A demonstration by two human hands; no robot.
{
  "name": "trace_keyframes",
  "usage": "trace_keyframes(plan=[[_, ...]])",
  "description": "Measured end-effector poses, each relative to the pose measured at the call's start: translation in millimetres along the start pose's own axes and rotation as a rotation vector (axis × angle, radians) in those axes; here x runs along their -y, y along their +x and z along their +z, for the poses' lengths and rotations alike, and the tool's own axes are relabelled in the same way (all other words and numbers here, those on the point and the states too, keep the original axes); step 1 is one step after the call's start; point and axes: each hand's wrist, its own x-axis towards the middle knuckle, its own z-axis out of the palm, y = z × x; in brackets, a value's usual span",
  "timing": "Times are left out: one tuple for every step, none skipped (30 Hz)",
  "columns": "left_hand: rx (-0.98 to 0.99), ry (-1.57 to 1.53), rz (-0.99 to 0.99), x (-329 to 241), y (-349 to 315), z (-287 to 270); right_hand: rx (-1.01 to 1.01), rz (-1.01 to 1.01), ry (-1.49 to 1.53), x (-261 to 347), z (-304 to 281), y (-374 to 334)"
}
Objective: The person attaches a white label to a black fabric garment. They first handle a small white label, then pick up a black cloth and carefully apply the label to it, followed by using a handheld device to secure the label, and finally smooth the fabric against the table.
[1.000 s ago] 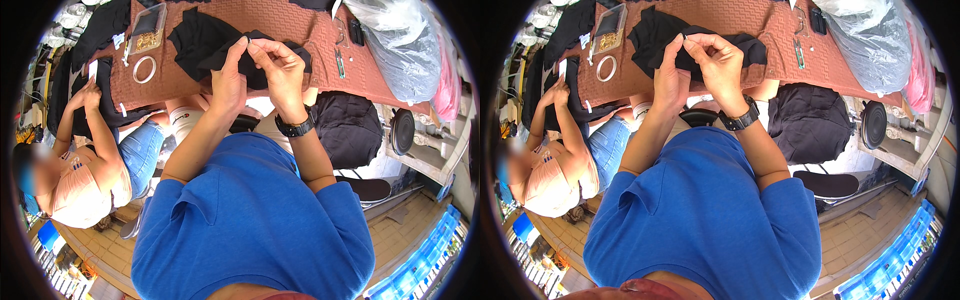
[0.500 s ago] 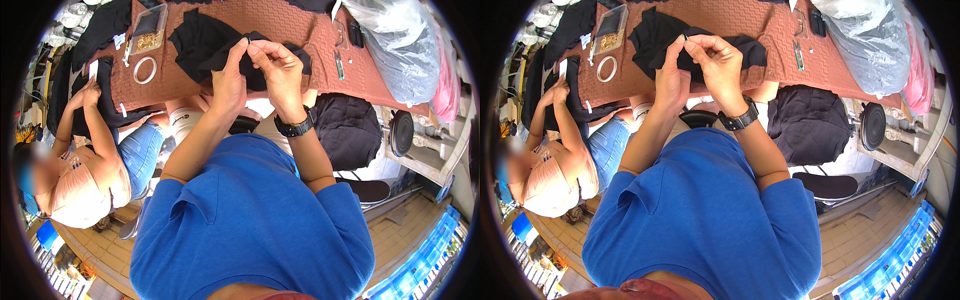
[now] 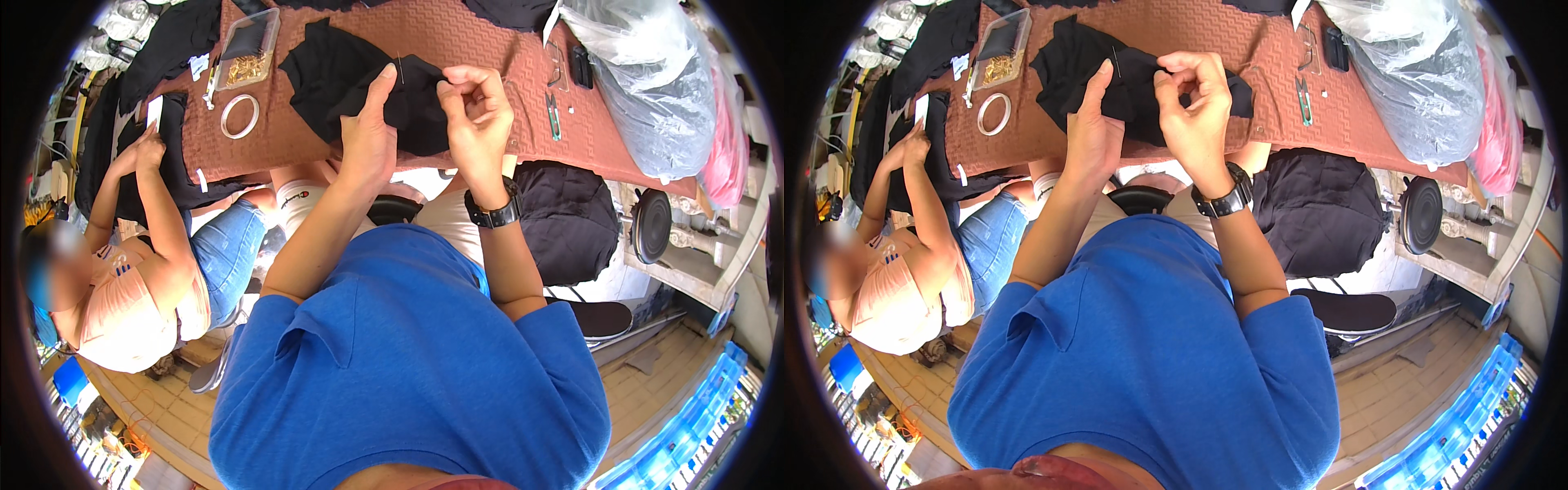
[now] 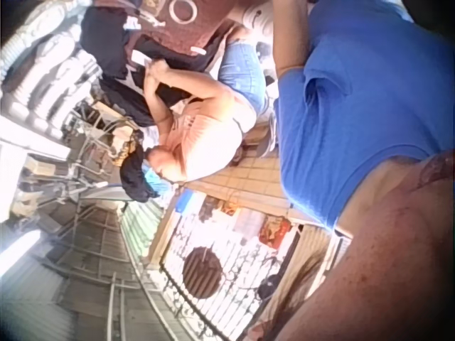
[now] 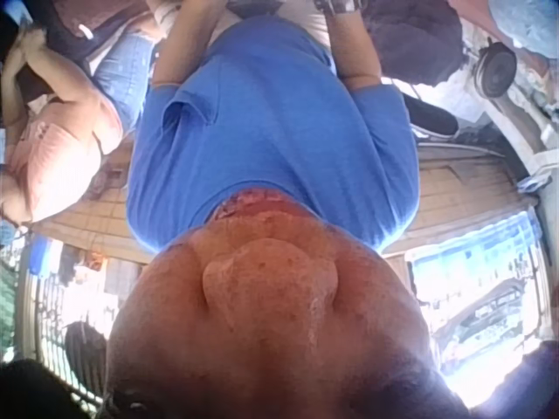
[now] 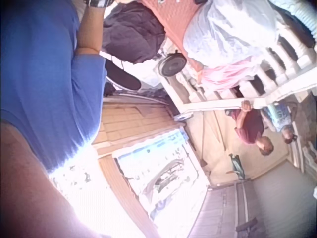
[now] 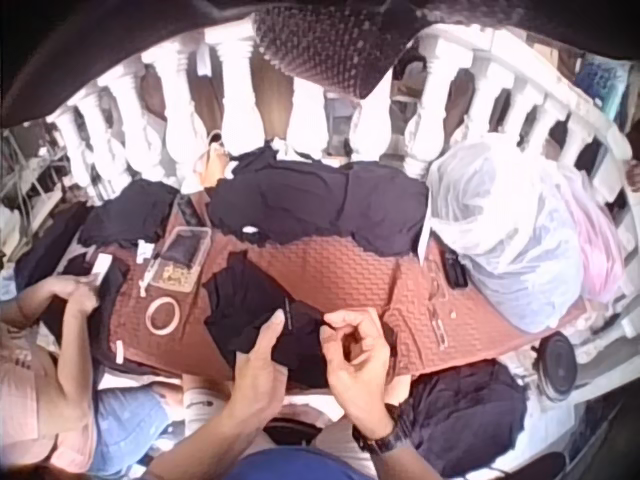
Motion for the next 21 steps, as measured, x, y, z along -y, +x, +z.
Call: trace_keyframes(plan=[[0.002,0.020,-0.017,-1,1,-1,0.047,-0.078,-0.091,-1,-3,0],[0.014,0.025,-0.004,-1,1,-1,0.076,-0.115,-0.165,4,-2,1],[0.025,0.030,0.008,-1,0,-1,0.105,-0.152,-0.238,8,-1,3],[0.037,0.036,0.022,-1,0,0,0.134,-0.190,-0.310,11,1,4],[0.047,0.036,0.036,-2,-2,2,0.144,-0.145,-0.292,11,3,6],[0.057,0.037,0.052,-3,-5,5,0.146,-0.125,-0.288,11,5,6],[0.066,0.038,0.067,-4,-6,7,0.148,-0.105,-0.284,9,7,6],[0.055,0.028,0.078,-3,-5,6,0.152,-0.086,-0.279,7,9,6],[0.044,0.019,0.089,0,-4,3,0.186,-0.126,-0.281,3,8,7],[0.033,0.009,0.100,1,-3,2,0.217,-0.024,-0.175,1,7,7],[-0.012,0.022,0.076,-1,-6,4,0.249,0.080,-0.070,-1,6,7],[0.005,0.032,0.091,-2,-5,4,0.281,0.185,0.034,-2,5,7],[0.021,0.044,0.106,-2,-5,2,0.332,0.251,0.192,-3,3,9],[0.039,0.054,0.121,-3,-4,1,0.380,0.362,0.341,-3,-2,11],[0.029,0.053,0.098,-3,-4,0,0.426,0.475,0.490,-3,-7,13],[0.018,0.052,0.074,-3,-5,-1,0.470,0.588,0.638,-3,-12,15],[0.006,0.052,0.052,-3,-4,-2,0.505,0.660,0.644,1,-14,17],[0.000,0.052,0.052,-2,-3,-4,0.516,0.616,0.467,5,-16,19],[-0.005,0.052,0.052,-2,-2,-7,0.522,0.569,0.289,11,-17,20],[-0.012,0.052,0.050,-2,-1,-8,0.525,0.520,0.113,15,-18,20],[0.013,0.058,0.061,-4,-2,-8,0.506,0.419,0.000,18,-18,22]])
